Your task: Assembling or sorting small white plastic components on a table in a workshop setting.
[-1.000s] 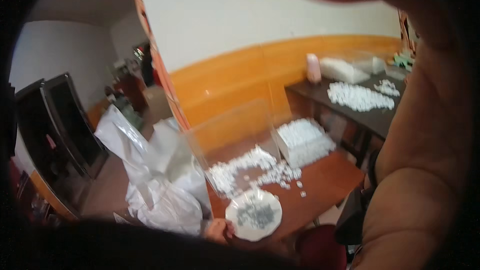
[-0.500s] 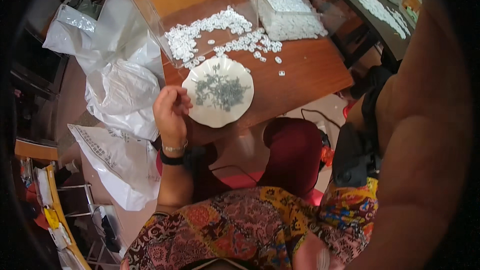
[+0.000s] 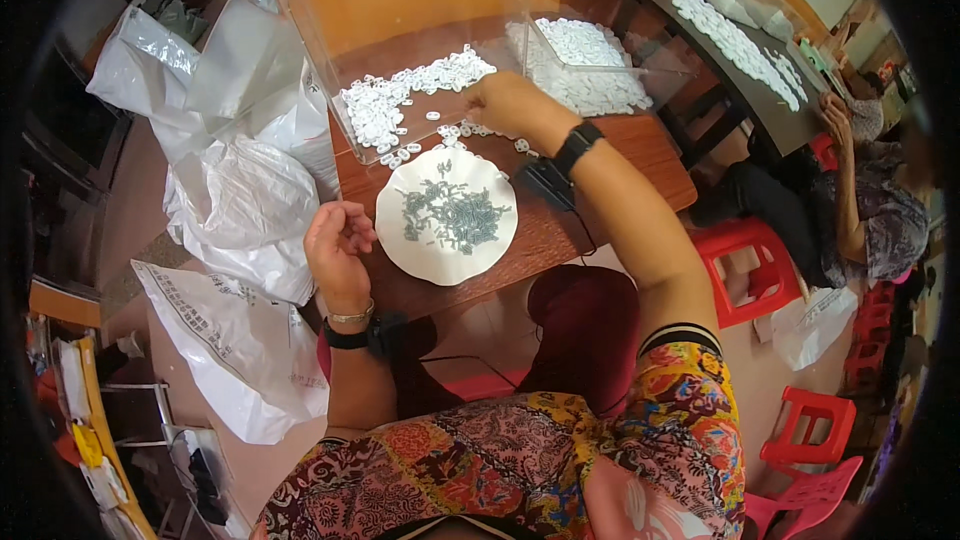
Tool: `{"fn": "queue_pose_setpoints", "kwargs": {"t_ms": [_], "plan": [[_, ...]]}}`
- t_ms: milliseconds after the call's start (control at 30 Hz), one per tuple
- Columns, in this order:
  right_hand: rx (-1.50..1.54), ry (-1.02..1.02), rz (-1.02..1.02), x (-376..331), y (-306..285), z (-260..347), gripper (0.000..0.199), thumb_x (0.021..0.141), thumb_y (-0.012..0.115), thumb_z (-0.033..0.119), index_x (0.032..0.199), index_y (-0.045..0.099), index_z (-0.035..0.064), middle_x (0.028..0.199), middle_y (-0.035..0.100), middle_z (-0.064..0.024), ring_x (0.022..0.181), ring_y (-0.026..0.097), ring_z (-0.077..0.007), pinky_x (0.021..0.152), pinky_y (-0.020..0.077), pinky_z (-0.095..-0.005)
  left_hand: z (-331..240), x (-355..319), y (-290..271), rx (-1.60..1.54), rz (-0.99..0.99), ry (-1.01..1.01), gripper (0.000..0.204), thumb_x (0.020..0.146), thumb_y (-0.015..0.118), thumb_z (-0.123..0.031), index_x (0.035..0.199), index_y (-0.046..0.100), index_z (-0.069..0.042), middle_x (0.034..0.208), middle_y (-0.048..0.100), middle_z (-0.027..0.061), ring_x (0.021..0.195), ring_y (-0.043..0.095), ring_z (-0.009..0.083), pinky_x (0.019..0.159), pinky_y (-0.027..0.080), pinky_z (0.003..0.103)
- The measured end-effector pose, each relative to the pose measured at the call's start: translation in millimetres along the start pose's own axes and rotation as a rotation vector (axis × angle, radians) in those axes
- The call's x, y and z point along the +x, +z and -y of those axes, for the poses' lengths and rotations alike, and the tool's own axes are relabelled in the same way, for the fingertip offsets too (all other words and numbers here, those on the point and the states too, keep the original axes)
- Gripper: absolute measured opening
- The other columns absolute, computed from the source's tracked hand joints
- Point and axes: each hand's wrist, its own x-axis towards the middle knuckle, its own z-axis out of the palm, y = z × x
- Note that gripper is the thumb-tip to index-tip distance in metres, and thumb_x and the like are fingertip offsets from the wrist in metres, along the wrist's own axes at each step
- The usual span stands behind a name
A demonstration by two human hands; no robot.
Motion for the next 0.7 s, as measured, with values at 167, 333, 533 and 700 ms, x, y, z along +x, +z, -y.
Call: {"fn": "queue_pose_setpoints", "kwargs": {"t_ms": [167,333,533,700], "plan": [[0.126,-0.063,0.157,5.4,16.1,23.3,0.013,0.074,0.064,0.019,0.079,0.069,0.0082,0.076,0.066,-0.0118,0.071,0.063,-0.0267,0.065,0.0482,-0.0359,-9.4,2.5,-12.7,-0.026,-0.023,0.038,0.022,0.092,0.047,-0.019,0.087,0.060,-0.001,0.071,0.059,0.0038,0.058,0.053,0.0095,0.051,0.037,0.019],[0.061,-0.076,0.234,-31.5,25.3,65.7,0.014,0.072,0.070,0.019,0.083,0.068,0.0099,0.076,0.066,-0.0088,0.072,0.063,-0.0276,0.066,0.0487,-0.0369,-9.7,2.4,-12.5,0.001,0.007,0.036,0.023,0.092,0.047,-0.020,0.086,0.060,-0.002,0.071,0.059,0.0035,0.058,0.053,0.0090,0.050,0.037,0.019],[-0.026,-0.159,0.113,-46.4,54.7,61.1,0.011,0.070,0.069,0.017,0.076,0.065,0.0084,0.076,0.063,-0.0103,0.076,0.062,-0.0301,0.066,0.0478,-0.0408,-1.9,1.8,-10.6,0.085,0.039,0.022,0.026,0.093,0.044,-0.021,0.086,0.059,-0.001,0.069,0.058,0.0036,0.057,0.053,0.0101,0.049,0.037,0.020],[-0.055,-0.202,0.192,-40.7,47.2,68.0,0.011,0.073,0.063,0.020,0.072,0.065,0.0094,0.072,0.063,-0.0122,0.071,0.062,-0.0320,0.064,0.0480,-0.0421,2.6,2.6,-16.4,0.074,0.020,-0.006,0.027,0.093,0.044,-0.022,0.085,0.060,-0.002,0.069,0.058,0.0033,0.057,0.053,0.0095,0.048,0.037,0.019]]}}
